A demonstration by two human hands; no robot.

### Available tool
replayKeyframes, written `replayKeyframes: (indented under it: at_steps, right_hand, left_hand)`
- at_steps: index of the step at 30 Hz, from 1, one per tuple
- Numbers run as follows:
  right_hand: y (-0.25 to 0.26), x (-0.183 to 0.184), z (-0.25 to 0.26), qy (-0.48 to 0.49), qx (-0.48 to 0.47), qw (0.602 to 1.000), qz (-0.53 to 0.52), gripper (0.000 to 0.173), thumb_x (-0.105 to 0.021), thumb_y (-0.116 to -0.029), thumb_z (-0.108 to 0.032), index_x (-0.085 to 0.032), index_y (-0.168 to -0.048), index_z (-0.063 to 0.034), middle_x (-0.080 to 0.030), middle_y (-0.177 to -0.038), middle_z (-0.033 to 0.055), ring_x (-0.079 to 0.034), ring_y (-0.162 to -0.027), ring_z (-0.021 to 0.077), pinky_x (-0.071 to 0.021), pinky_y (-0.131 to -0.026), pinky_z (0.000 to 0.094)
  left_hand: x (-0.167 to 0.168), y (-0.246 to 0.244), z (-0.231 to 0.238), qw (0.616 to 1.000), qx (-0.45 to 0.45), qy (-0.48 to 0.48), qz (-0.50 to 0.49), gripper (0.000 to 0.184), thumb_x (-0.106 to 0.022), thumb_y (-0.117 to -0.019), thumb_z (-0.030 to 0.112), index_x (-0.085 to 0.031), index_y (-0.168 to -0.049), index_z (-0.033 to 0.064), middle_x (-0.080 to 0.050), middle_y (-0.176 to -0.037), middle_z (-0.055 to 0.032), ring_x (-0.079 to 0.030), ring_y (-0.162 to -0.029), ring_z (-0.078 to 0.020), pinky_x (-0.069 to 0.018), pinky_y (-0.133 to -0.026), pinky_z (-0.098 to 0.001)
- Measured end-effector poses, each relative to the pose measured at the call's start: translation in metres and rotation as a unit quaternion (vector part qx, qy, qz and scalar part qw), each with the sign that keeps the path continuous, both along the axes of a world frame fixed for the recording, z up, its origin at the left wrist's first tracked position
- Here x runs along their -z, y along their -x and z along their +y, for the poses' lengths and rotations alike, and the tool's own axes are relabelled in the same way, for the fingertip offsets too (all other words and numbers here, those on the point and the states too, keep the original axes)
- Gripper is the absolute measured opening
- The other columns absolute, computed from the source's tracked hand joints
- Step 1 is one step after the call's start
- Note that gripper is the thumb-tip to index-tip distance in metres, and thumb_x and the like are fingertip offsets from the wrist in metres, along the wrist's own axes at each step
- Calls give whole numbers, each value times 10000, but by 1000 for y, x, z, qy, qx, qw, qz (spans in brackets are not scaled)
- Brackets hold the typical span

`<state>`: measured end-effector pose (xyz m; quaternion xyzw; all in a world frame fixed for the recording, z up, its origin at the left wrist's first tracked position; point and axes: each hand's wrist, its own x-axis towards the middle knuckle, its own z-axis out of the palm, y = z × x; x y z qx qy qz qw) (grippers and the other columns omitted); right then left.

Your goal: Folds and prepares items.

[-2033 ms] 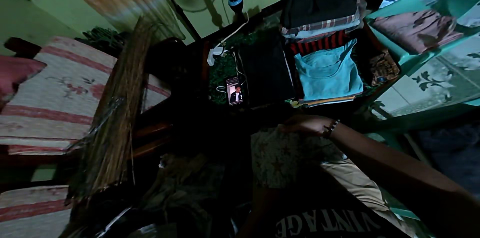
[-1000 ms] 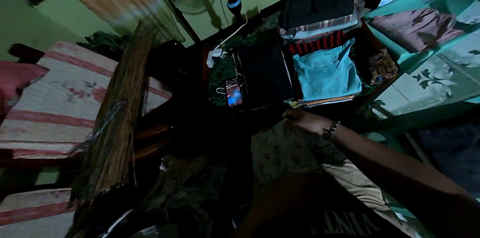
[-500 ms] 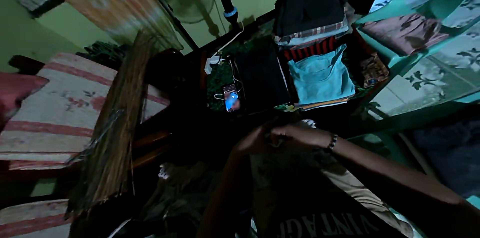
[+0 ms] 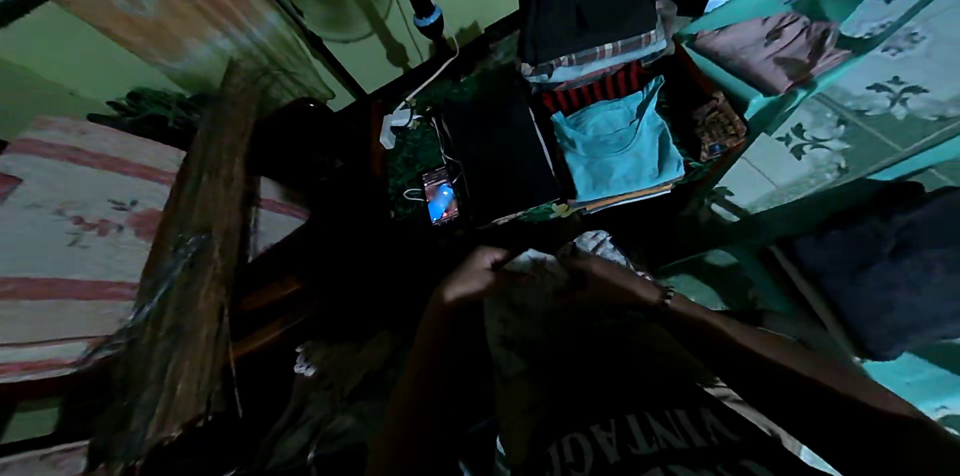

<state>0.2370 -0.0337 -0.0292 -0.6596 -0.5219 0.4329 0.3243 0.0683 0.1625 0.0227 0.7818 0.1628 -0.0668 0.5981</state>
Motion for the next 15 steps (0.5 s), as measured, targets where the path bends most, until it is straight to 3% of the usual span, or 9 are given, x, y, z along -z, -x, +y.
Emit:
replayKeyframes:
  at_steps: [2,6,10,12,15]
  right_hand:
    - [0,2,-4,-13,-6,1000,-4,512,-731,-923,-385,-626,-1289,-42,-674,-1149,168,-659,-1041,258,-526,-945,494]
    - [4,-2,-8,-38,41,995,85,348,-666,-978,-249,-627,-1237,-20,-671,-1102,118,-644,-977,143,-533,-902,356]
    - [5,-2,-14,-82,56,985,140,366,-680,-975,-212,-617,-1291,-39,-673,-1144,88,-642,-1004,97,-535,-921,297]
    - [6,-4,-16,-92,65,981,158,367,-686,-963,-161,-615,-1299,-29,-673,-1136,82,-639,-987,79,-536,-904,269]
    - [8,-9,-19,-89,82,978,168,360,-687,-955,-132,-621,-1293,-26,-680,-1139,79,-645,-977,67,-540,-897,260]
  left_hand:
    - [-4,-2,-3,1000,-14,-5,-4,184,-725,-889,30,-728,-1072,14,-736,-983,11,-670,-916,-11,-566,-883,-248]
    - [2,-6,-2,999,-34,-8,-11,166,-713,-899,29,-708,-1064,12,-728,-967,8,-671,-900,-27,-573,-865,-262]
    - [6,-11,-1,999,-27,20,-12,243,-705,-899,14,-670,-1140,9,-722,-1007,-3,-675,-923,-47,-577,-874,-271]
    - [8,-14,1,999,-6,31,-20,269,-682,-930,77,-650,-1187,3,-714,-1040,-9,-667,-947,-46,-564,-888,-265]
    - [11,-20,4,1000,-15,-6,-10,346,-628,-971,289,-666,-1201,33,-696,-1072,-30,-646,-977,-82,-549,-894,-301]
